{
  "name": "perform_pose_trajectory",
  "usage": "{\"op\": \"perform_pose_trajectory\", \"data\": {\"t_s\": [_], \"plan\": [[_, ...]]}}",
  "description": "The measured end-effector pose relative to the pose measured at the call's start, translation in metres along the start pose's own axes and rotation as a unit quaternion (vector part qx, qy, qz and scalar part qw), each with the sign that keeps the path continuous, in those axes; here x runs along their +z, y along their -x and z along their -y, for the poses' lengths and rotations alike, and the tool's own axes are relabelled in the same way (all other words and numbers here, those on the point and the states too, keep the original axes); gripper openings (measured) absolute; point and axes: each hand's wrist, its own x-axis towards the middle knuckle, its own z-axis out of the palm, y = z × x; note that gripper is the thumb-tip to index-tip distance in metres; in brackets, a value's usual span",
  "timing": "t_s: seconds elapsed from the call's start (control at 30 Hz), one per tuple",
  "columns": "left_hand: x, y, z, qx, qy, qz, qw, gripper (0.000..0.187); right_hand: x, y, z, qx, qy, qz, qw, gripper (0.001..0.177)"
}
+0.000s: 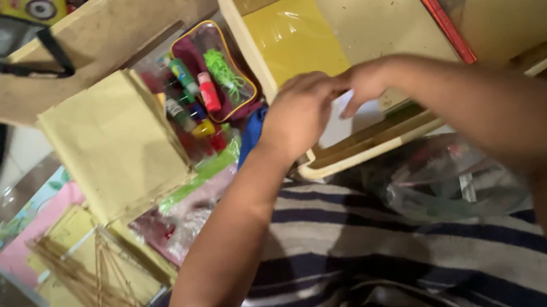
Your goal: The person sorts various stationery items from a cluttered floor into a beige plastic storage bin. They handle notebooks, pens, rulers, and small bags, placing them into the bin one by one.
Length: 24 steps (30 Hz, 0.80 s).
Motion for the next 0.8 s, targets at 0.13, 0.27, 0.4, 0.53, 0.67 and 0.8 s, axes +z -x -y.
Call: {"op": "perform_pose_trajectory", "data": {"t_s": [0.13, 0.27, 0.4, 0.53, 0.67, 0.8], "plan": [[0.040, -0.043, 0.008, -0.110, -0.121, 0.219, 0.962, 0.023, 0.036, -0.041, 0.002, -0.032, -0.021, 0.021, 0.999, 0.063], [0.057, -0.050, 0.020, -0.230, -0.143, 0.324, 0.907, 0.026, 0.050, -0.078, 0.010, -0.069, -0.050, 0.009, 0.996, 0.055], [0.067, -0.044, 0.022, -0.227, -0.160, 0.301, 0.912, 0.024, 0.068, -0.089, 0.006, -0.083, -0.067, -0.003, 0.994, 0.046], [0.071, -0.040, 0.030, -0.192, -0.189, 0.225, 0.936, 0.026, 0.075, -0.103, 0.003, -0.094, -0.081, -0.022, 0.992, 0.039], [0.076, -0.038, 0.035, -0.187, -0.166, 0.178, 0.952, 0.029, 0.074, -0.107, 0.003, -0.105, -0.082, -0.040, 0.990, 0.032], [0.071, -0.037, 0.033, -0.128, -0.023, 0.010, 0.991, 0.026, 0.063, -0.090, 0.012, -0.122, -0.069, -0.056, 0.989, 0.026]]}}
